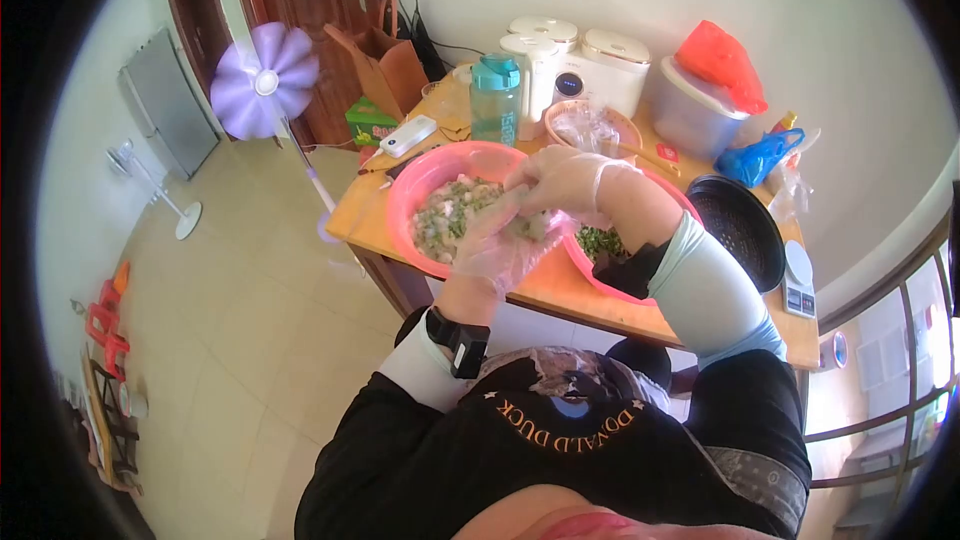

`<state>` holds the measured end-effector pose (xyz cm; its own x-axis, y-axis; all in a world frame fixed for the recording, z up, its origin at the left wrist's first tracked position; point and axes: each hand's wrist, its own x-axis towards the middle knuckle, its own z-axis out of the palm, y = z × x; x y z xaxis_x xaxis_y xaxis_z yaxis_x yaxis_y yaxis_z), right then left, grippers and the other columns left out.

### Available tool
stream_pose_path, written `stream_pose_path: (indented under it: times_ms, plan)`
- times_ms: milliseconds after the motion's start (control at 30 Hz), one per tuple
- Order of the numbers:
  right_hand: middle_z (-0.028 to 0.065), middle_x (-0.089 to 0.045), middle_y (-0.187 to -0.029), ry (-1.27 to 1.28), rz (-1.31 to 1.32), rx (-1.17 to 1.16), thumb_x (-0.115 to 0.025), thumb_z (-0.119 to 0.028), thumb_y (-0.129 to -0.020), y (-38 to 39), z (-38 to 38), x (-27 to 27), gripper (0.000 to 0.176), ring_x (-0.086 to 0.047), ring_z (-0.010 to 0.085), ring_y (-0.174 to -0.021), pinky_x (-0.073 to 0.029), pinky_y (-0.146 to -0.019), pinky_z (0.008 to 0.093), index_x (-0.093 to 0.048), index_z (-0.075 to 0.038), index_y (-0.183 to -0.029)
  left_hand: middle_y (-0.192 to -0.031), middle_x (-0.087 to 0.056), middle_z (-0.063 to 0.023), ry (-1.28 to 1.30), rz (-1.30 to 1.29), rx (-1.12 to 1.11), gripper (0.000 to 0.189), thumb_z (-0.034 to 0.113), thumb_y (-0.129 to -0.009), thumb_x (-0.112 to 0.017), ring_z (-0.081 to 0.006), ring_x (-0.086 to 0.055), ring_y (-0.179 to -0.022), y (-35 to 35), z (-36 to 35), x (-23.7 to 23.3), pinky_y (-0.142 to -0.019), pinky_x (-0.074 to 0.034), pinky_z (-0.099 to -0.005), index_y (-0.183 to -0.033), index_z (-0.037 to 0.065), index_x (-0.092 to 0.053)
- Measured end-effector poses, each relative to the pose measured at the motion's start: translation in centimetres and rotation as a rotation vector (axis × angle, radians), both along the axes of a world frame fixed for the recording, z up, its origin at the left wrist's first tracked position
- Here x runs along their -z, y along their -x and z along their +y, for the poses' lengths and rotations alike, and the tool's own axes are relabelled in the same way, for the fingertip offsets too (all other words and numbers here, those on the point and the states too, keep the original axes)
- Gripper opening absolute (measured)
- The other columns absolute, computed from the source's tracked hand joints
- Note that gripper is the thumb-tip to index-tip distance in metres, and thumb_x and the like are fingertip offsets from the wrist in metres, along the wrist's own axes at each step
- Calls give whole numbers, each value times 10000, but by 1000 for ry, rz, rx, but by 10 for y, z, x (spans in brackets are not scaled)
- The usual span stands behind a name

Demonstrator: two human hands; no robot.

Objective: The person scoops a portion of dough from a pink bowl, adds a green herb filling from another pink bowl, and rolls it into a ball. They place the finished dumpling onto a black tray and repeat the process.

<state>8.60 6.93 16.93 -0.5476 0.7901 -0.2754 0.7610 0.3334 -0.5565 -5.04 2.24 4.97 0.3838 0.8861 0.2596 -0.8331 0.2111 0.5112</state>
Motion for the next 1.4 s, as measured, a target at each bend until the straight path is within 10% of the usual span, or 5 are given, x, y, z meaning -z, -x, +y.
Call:
stream_pose_path:
  times_ms: [400,467,733,1067,1400]
  plan:
    - [135,-708,-1032,-112,133,224,-688,-152,-836,-26,-16,11,330,-679,233,-1001,-527,-906,365,-720,-63,-1152,-1349,-564,-177,240,-159,80,417,202,-1027,-503,-331,-547,-1271,2,11,32,-1080,-479,-503,-1393,7,-462]
    - [124,-721,-1036,-638,158,-264,-652,-200,-906,-31,-21,37,230,-689,349,-823,-560,-750,432,-727,-100,-1099,-1319,-581,-168,274,-170,16,384,190,-1029,-499,-314,-569,-1236,-6,2,16,-1047,-503,-487,-1365,5,-480]
    - [65,-707,-1017,-1043,140,-540,-637,-67,-788,-50,-36,66,284,-668,277,-935,-570,-815,407,-722,-72,-1059,-1219,-617,-137,301,-373,248,309,108,-1018,-485,-232,-643,-1025,0,24,54,-854,-582,-393,-1308,7,-521]
    - [114,-727,-1114,-614,307,100,-718,-146,-861,-104,-23,35,197,-670,305,-1060,-552,-912,391,-746,-47,-1029,-1318,-581,-185,341,-183,54,377,181,-994,-558,-376,-558,-1248,4,20,43,-1096,-441,-616,-1325,7,-509]
    - [127,-553,-1416,-117,-681,77,-809,-277,-793,-139,15,106,692,-541,399,-1299,-460,-1043,613,-542,-238,-1431,-1266,-578,-203,374,-208,48,393,194,-984,-575,-427,-563,-1189,6,14,44,-1080,-473,-589,-1333,38,-480]
